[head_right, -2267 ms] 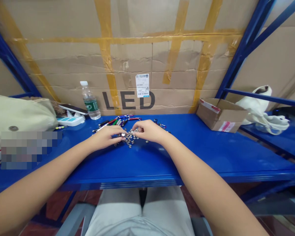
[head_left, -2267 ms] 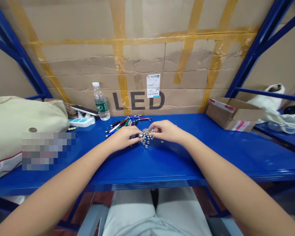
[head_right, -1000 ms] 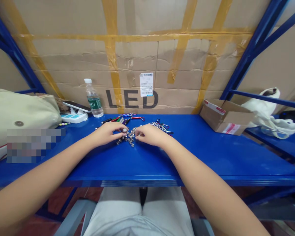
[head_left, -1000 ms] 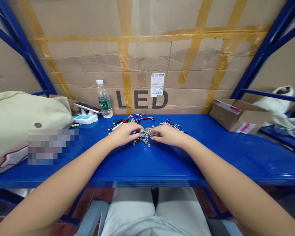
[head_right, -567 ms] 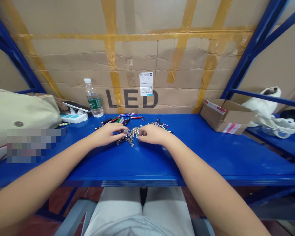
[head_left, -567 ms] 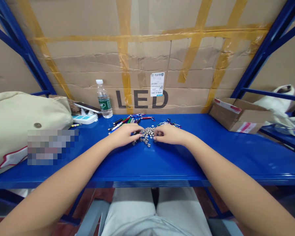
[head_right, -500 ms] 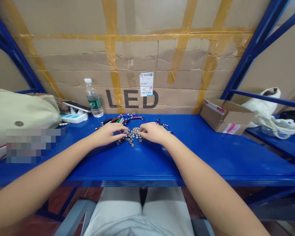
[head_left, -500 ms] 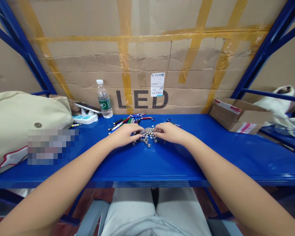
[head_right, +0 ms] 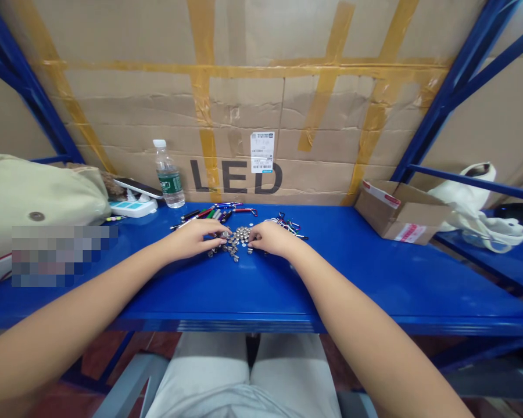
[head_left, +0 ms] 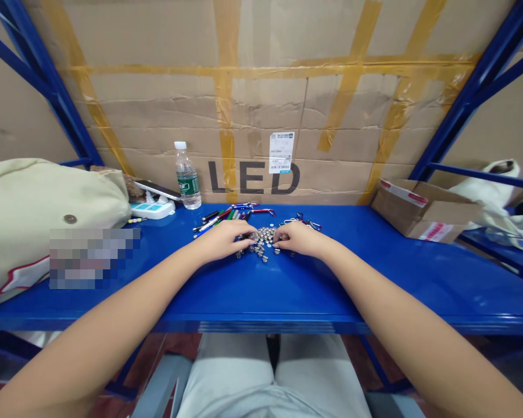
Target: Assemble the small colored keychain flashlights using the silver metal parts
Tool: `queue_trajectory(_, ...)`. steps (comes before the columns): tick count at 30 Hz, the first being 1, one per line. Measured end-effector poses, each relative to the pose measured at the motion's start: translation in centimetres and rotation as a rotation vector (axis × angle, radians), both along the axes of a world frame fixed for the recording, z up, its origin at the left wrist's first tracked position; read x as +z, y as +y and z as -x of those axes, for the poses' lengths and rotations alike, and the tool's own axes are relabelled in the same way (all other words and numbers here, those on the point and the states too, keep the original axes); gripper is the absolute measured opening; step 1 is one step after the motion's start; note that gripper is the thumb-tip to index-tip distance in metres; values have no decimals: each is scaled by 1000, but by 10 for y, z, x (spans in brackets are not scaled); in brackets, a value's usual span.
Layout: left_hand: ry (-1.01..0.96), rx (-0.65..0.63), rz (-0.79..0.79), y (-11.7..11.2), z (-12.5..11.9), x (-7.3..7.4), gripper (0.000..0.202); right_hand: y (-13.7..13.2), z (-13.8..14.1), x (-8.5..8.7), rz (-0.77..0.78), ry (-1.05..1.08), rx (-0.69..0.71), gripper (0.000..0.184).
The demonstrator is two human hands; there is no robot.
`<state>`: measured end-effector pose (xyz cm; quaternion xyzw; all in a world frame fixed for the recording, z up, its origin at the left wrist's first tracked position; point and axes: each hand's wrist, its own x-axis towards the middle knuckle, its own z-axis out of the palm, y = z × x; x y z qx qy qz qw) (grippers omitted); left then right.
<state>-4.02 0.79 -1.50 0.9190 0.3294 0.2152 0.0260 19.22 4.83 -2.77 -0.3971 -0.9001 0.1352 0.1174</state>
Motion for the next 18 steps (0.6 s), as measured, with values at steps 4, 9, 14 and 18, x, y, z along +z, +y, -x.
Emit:
queue_trajectory(4, 9, -12, 7, 2, 0, -2, 20, 3, 0, -1, 47, -15, -11, 14)
queue_trajectory(9, 22, -19, -3, 3, 0, -3, 21, 6, 1, -3, 67, -37, -22, 12)
queue_trajectory(14, 30, -7, 5, 2, -1, -2, 21, 4, -1, 0, 85, 31, -34, 11)
queue_trajectory(18, 12, -5, 8, 2, -2, -3, 22, -5, 1, 6, 176, 287, 3, 16)
